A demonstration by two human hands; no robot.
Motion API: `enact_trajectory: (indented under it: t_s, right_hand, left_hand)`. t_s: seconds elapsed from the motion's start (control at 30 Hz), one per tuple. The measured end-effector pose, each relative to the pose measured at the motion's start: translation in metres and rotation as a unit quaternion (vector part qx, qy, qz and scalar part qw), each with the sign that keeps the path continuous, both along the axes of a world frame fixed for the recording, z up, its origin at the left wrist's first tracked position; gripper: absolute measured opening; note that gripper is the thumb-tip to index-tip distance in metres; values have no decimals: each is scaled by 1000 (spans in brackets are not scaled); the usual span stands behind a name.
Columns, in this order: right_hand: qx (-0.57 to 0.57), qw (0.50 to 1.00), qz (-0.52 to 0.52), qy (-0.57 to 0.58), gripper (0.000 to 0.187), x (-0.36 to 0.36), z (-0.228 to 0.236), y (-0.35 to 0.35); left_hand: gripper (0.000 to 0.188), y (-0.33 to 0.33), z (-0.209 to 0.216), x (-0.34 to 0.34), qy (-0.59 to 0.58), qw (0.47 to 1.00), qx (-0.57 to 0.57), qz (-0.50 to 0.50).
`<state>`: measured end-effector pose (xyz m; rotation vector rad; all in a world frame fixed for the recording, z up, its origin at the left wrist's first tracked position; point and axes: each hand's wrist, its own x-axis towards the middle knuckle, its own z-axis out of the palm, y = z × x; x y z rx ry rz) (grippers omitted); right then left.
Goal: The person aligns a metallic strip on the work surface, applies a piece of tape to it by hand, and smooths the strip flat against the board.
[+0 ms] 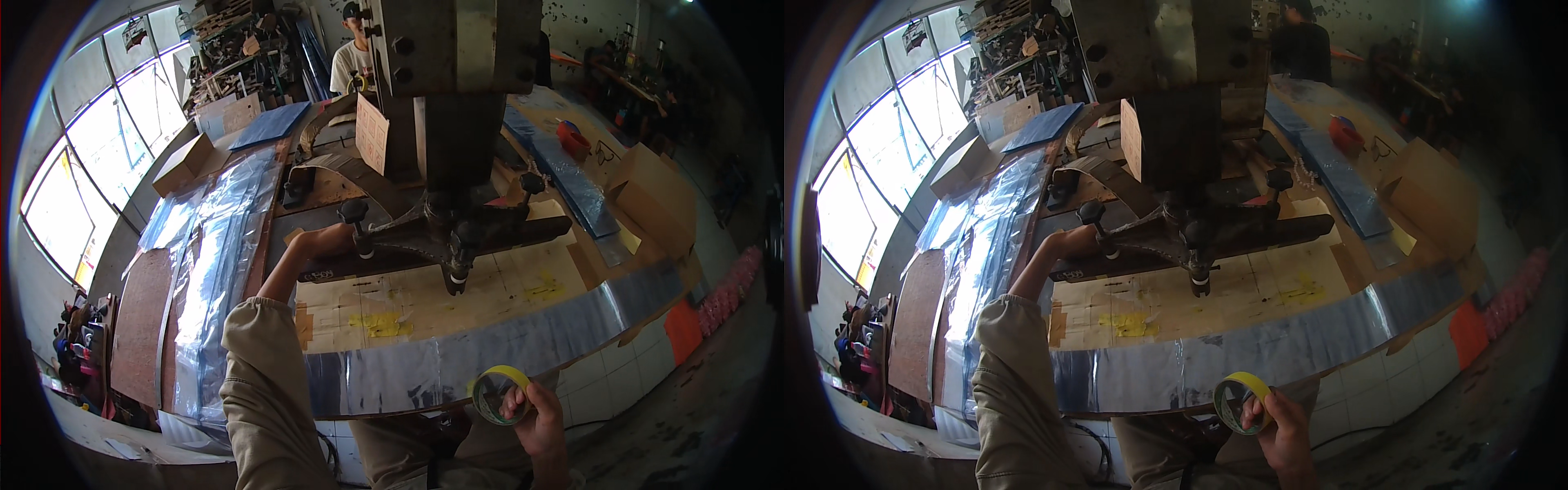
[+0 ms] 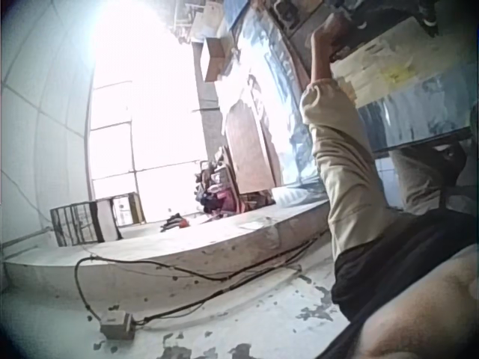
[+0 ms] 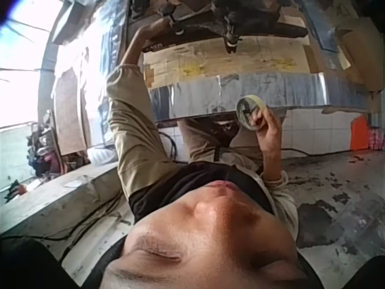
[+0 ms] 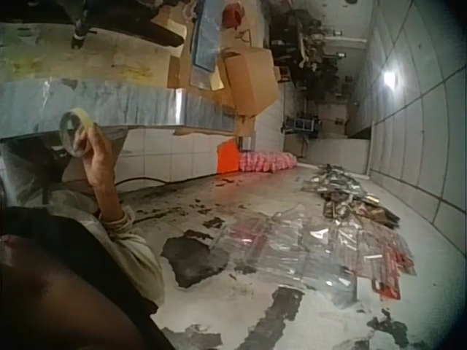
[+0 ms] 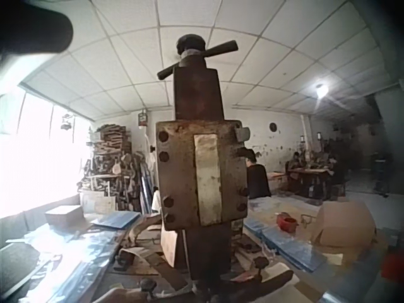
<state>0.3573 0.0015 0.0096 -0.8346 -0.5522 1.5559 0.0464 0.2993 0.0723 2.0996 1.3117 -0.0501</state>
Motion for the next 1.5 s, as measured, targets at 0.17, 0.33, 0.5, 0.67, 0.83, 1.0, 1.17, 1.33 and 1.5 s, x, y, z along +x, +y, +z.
enact_trajectory:
  t_s: [0.17, 0.33, 0.5, 0.67, 0.83, 1.0, 1.17, 1.33, 1.5]
  right_hand:
    - [7, 1000, -18, -3, 28, 3, 5, 1]
    - [18, 1000, -18, 10, 28, 6, 10, 5]
    - [23, 1000, -17, -8, 28, 8, 10, 8]
    - [12, 1000, -1, -13, 29, 4, 18, 1]
    - [28, 999, -14, -11, 29, 18, 20, -8]
    - [28, 999, -28, -10, 29, 20, 19, -8]
    - [30, 994, 40, 98, 29, 7, 20, 7]
    - [39, 984, 130, 118, 33, -16, 21, 9]
    - [91, 971, 207, 81, 35, -31, 28, 0]
  left_hand:
    - [19, 12, -12, -12, -4, 999, 24, -37]
    - [34, 31, -36, -49, -222, 950, -200, 96]
    - [32, 30, -30, -4, -176, 976, -116, 61]
    - [42, 26, -35, -14, -125, 990, -59, -35]
    - [39, 3, -8, 4, 27, 998, 56, -26]
    - [29, -17, 8, -66, 47, 957, 261, 120]
    - [30, -155, 54, -65, -68, 795, 559, 227]
    - [18, -290, 21, -3, -175, 862, 410, 242]
    - [22, -325, -31, 54, -372, 859, 305, 176]
